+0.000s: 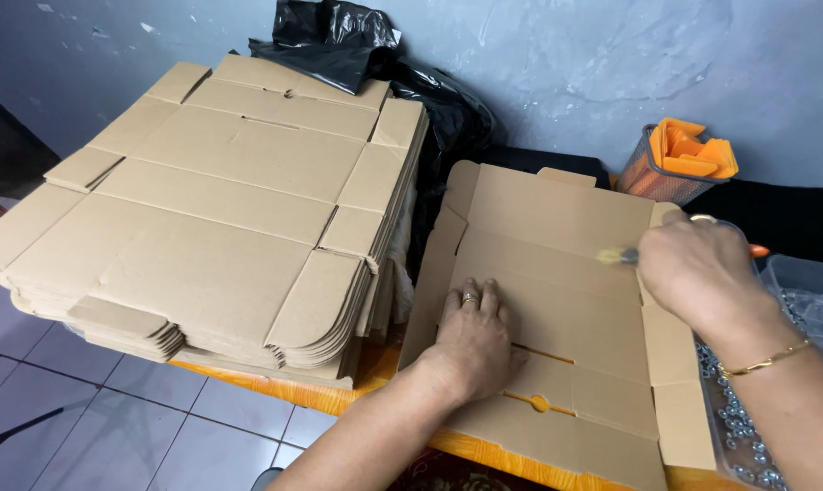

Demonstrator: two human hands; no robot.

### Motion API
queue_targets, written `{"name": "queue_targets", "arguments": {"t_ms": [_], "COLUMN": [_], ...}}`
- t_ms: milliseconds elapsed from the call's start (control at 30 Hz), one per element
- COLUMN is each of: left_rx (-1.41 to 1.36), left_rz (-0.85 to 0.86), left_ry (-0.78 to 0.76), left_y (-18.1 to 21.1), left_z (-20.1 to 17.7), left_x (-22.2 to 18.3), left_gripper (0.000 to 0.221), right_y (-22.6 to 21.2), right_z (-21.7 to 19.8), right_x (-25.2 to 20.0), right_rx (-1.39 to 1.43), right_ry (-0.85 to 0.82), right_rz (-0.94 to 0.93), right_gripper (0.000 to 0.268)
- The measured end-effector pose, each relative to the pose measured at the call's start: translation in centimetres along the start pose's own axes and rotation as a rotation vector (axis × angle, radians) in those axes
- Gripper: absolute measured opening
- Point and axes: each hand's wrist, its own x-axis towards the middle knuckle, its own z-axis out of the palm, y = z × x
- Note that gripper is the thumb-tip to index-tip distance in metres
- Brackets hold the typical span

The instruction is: Folding a cardboard box and packing cleaned metal and foam components inside.

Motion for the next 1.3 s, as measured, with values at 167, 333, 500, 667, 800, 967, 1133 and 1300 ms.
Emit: {"name": "queue_targets", "arguments": {"t_ms": [167, 333, 500, 667, 800, 967, 1133, 1300], "left_rx": [-0.007, -0.082, -0.144, -0.159, -0.123, -0.143, -0.152, -0.081], "left_rz": [-0.006, 0.019, 0.010, 0.000, -0.008, -0.042, -0.018, -0.004], "left_ry": [0.003, 0.137, 0.196, 0.171, 0.126, 0.130, 0.179, 0.163], "left_y": [-0.1, -1.1, -1.6, -1.3, -1.0, -1.1, -0.7, -0.7], "left_z": [-0.1, 1.0, 0.6, 1.1, 1.0, 3.3, 3.4, 3.5], "left_x": [-0.1, 0.2, 0.2, 0.5, 0.5, 1.4, 1.3, 1.3], "left_gripper": [0.078, 0.079, 0.081, 0.083, 0.082, 0.083, 0.075, 0.082], "right_y": [-5.6, -11.6, -11.3, -8.8, -11.2, -13.0, -10.9, -13.1], "right_z": [-1.0, -3.3, -4.6, -4.2, -1.9, -3.6, -2.9, -1.3], "right_x": [1.1, 0.3, 0.2, 3.2, 4.3, 1.5, 4.1, 3.2], "right_rx": [0.028, 0.649, 0.265, 0.119, 0.180, 0.247, 0.334, 0.442], "right_ry": [0.154, 0.559, 0.086, -0.140, 0.306, 0.230, 0.294, 0.121], "right_rz": [-0.208, -0.364, -0.357, -0.132, -0.246, -0.460, -0.207, -0.380], "right_gripper": [0.037, 0.032, 0.029, 0.034, 0.023, 0.027, 0.028, 0.035]}}
